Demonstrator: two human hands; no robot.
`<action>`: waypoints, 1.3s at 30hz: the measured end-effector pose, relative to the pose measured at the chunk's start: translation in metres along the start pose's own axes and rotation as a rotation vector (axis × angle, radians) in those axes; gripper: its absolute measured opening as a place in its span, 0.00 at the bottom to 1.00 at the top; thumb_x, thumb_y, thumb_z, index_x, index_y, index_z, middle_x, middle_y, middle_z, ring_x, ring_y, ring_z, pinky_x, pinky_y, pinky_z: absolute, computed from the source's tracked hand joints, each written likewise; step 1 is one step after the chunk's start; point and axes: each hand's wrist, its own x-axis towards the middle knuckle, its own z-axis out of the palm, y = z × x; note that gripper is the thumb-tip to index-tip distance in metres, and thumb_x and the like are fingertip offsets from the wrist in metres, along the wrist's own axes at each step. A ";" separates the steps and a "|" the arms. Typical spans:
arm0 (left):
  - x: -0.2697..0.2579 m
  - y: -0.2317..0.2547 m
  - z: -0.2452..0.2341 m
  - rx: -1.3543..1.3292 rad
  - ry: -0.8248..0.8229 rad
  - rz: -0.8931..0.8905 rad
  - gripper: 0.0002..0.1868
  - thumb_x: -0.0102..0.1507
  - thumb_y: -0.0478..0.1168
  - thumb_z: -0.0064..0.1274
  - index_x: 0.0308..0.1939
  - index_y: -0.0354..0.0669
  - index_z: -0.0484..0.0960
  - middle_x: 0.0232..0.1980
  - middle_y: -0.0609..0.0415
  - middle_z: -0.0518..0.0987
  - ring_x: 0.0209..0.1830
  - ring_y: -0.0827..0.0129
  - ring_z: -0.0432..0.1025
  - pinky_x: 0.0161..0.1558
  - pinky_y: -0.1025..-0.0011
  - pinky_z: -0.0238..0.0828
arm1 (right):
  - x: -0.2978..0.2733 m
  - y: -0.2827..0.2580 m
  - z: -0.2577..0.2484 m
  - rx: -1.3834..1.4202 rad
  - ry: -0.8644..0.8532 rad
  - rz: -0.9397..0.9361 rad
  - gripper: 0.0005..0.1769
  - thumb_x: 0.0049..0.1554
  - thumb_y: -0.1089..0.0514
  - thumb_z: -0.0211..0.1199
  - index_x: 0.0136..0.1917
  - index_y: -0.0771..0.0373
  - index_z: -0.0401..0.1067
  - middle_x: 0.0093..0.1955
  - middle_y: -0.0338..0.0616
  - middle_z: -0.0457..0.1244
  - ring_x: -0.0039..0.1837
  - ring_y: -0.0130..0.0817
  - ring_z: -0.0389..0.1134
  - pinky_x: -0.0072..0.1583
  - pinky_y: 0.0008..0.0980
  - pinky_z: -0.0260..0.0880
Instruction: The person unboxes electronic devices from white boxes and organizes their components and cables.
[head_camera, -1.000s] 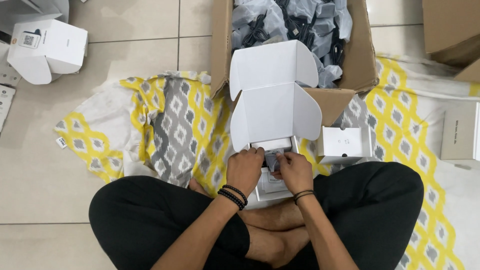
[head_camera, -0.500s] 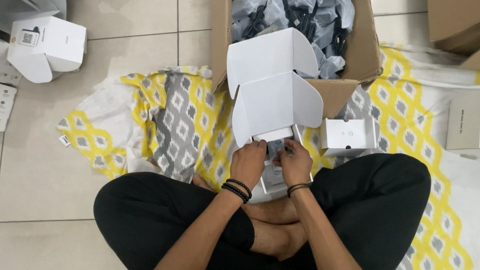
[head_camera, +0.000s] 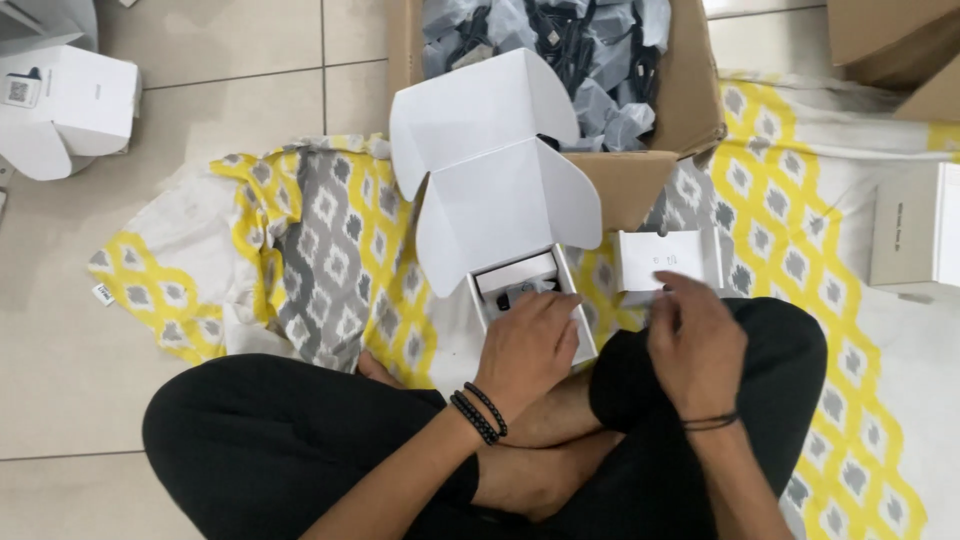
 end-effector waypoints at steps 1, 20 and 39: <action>0.003 0.010 0.008 -0.161 0.085 0.064 0.14 0.64 0.37 0.50 0.52 0.36 0.80 0.44 0.45 0.82 0.44 0.49 0.77 0.45 0.57 0.75 | 0.007 0.012 -0.015 -0.234 0.116 -0.097 0.13 0.64 0.58 0.59 0.60 0.62 0.75 0.53 0.55 0.70 0.52 0.53 0.72 0.52 0.45 0.73; -0.059 0.075 -0.019 -0.561 0.086 -0.290 0.31 0.63 0.37 0.53 0.71 0.36 0.69 0.72 0.45 0.70 0.61 0.52 0.71 0.58 0.61 0.70 | -0.039 -0.032 -0.057 -0.194 0.057 0.068 0.17 0.67 0.57 0.56 0.66 0.68 0.71 0.56 0.59 0.68 0.54 0.58 0.70 0.54 0.47 0.70; -0.090 -0.009 -0.017 -0.278 0.099 -0.436 0.36 0.62 0.43 0.58 0.70 0.30 0.65 0.70 0.40 0.67 0.70 0.47 0.62 0.66 0.58 0.62 | -0.026 -0.044 0.043 -0.231 -0.300 -0.095 0.27 0.61 0.56 0.58 0.72 0.67 0.66 0.54 0.55 0.68 0.54 0.51 0.71 0.51 0.45 0.74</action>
